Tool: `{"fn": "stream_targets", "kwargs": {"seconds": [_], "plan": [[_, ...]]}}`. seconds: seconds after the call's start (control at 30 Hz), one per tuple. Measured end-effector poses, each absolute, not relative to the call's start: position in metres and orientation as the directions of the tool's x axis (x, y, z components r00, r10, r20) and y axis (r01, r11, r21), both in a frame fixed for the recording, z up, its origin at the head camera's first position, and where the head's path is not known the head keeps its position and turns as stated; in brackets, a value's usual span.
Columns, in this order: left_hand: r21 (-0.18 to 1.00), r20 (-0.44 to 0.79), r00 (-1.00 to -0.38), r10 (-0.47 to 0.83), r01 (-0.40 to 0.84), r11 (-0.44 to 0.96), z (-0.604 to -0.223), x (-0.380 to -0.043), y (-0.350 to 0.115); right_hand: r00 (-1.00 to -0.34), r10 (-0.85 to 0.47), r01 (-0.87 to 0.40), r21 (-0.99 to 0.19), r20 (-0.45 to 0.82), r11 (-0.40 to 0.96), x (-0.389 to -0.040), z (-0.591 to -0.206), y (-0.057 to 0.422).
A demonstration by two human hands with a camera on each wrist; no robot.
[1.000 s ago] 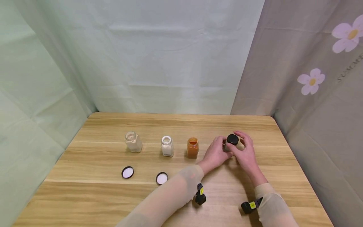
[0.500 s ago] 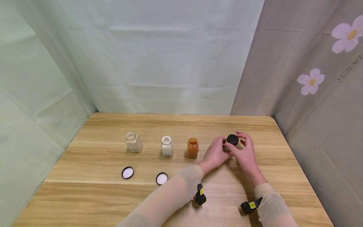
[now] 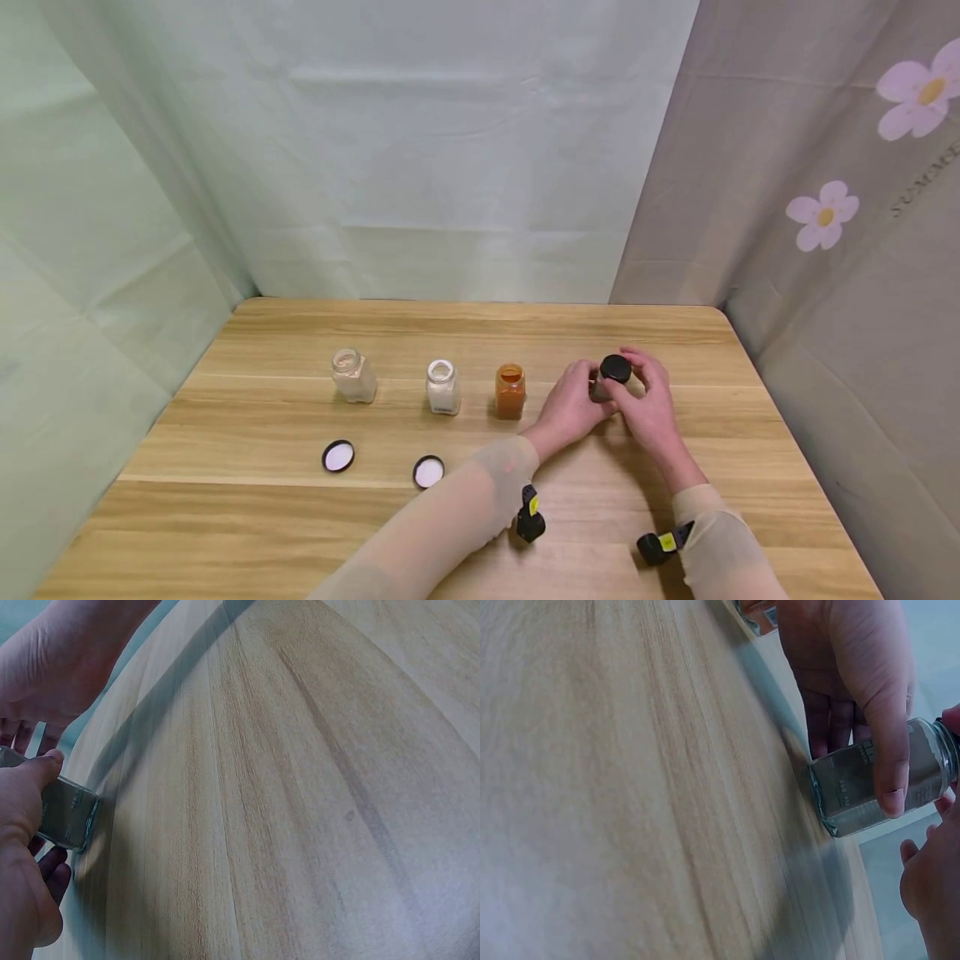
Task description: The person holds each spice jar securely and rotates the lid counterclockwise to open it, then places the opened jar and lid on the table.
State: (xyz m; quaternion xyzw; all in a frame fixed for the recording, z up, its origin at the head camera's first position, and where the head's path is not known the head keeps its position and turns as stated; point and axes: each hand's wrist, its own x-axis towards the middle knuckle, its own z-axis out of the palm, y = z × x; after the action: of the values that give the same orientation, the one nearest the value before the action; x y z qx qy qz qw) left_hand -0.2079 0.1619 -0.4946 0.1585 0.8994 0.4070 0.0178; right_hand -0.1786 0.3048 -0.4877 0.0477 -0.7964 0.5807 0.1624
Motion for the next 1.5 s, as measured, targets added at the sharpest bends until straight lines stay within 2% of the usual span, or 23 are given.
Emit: {"fn": "stream_targets", "kwargs": {"seconds": [0.13,0.43,0.9,1.23,1.5], "plan": [[0.736,0.087,-0.951,0.297,0.262,0.624,-0.4949,-0.2077,0.1623,-0.944,0.083,-0.276,-0.901,0.32,0.334,-0.1777,-0.4876,0.3057],[0.74,0.098,-0.948,0.304,0.273,0.614,-0.4935,-0.2066,0.1599,-0.979,0.122,-0.12,-0.944,0.164,0.309,-0.1753,-0.4867,0.3052],[0.751,0.095,-0.951,0.294,0.262,0.606,-0.4946,-0.207,0.1612,-0.954,0.193,-0.167,-0.94,0.231,0.298,-0.1824,-0.4889,0.303],[0.738,0.106,-0.948,0.301,0.278,0.614,-0.4952,-0.2077,0.161,-0.958,0.131,-0.199,-0.92,0.255,0.336,-0.1804,-0.4904,0.3044],[0.733,0.088,-0.953,0.29,0.259,0.629,-0.4946,-0.2077,0.1619,-0.942,0.103,-0.271,-0.904,0.32,0.332,-0.1782,-0.4883,0.3029]]}}
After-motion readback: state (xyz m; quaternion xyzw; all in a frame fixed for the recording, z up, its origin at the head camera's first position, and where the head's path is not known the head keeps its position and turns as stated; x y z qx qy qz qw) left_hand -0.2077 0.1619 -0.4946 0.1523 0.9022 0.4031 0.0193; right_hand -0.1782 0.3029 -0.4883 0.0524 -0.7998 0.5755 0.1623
